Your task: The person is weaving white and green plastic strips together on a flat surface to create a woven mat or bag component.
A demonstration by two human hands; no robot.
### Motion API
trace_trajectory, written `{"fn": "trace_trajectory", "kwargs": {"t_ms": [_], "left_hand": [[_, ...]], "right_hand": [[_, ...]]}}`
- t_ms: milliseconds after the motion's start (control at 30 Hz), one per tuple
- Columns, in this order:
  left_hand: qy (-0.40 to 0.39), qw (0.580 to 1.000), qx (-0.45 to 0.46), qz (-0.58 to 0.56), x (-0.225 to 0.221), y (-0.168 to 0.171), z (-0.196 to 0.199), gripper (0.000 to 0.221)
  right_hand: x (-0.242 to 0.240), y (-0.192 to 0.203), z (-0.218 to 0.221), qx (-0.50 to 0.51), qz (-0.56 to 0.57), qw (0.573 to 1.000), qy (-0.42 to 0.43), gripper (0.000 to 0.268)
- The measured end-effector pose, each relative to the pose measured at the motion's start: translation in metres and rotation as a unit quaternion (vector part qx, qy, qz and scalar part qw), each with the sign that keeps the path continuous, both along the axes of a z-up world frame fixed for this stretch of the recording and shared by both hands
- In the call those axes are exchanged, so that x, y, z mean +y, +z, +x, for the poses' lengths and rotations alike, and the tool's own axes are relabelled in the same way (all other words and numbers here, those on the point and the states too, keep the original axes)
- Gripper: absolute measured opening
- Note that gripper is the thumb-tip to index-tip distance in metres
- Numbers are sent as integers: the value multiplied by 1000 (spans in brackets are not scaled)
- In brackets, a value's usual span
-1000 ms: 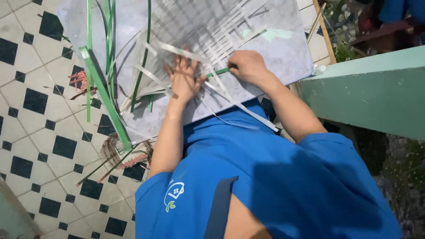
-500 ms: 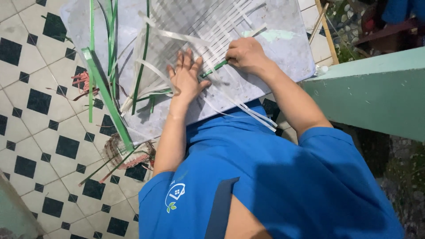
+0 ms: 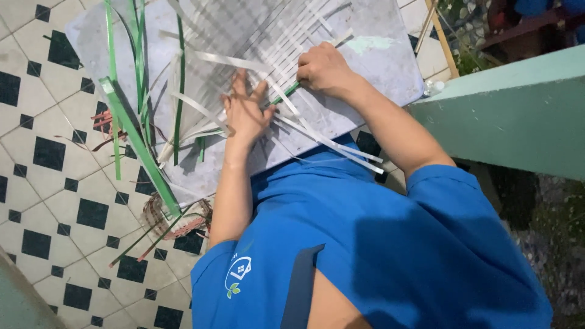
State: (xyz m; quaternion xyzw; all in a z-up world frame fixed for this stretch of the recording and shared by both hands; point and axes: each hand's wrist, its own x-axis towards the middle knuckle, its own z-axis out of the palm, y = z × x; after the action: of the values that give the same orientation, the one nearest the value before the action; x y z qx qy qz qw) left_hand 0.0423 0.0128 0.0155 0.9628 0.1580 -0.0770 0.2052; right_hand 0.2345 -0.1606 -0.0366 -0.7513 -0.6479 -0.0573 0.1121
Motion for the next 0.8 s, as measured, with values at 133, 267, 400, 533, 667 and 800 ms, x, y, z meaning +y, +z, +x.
{"fn": "trace_trajectory", "kwargs": {"t_ms": [133, 267, 400, 533, 667, 800], "left_hand": [[6, 999, 25, 29, -3, -13, 0, 67], [-12, 996, 71, 52, -8, -6, 2, 70], [30, 996, 49, 64, -8, -30, -1, 85], [31, 992, -93, 74, -8, -45, -10, 81], [23, 995, -88, 43, -12, -38, -11, 71], [15, 967, -247, 54, -13, -55, -20, 59]], "right_hand": [[-2, -4, -2, 37, 20, 999, 2, 8], [-2, 14, -10, 53, 31, 998, -12, 12], [8, 68, -34, 169, -159, 968, -98, 5], [5, 55, -46, 85, -103, 987, -93, 8], [19, -14, -68, 119, -8, 992, -48, 30], [25, -33, -88, 86, 66, 994, -27, 42]]}}
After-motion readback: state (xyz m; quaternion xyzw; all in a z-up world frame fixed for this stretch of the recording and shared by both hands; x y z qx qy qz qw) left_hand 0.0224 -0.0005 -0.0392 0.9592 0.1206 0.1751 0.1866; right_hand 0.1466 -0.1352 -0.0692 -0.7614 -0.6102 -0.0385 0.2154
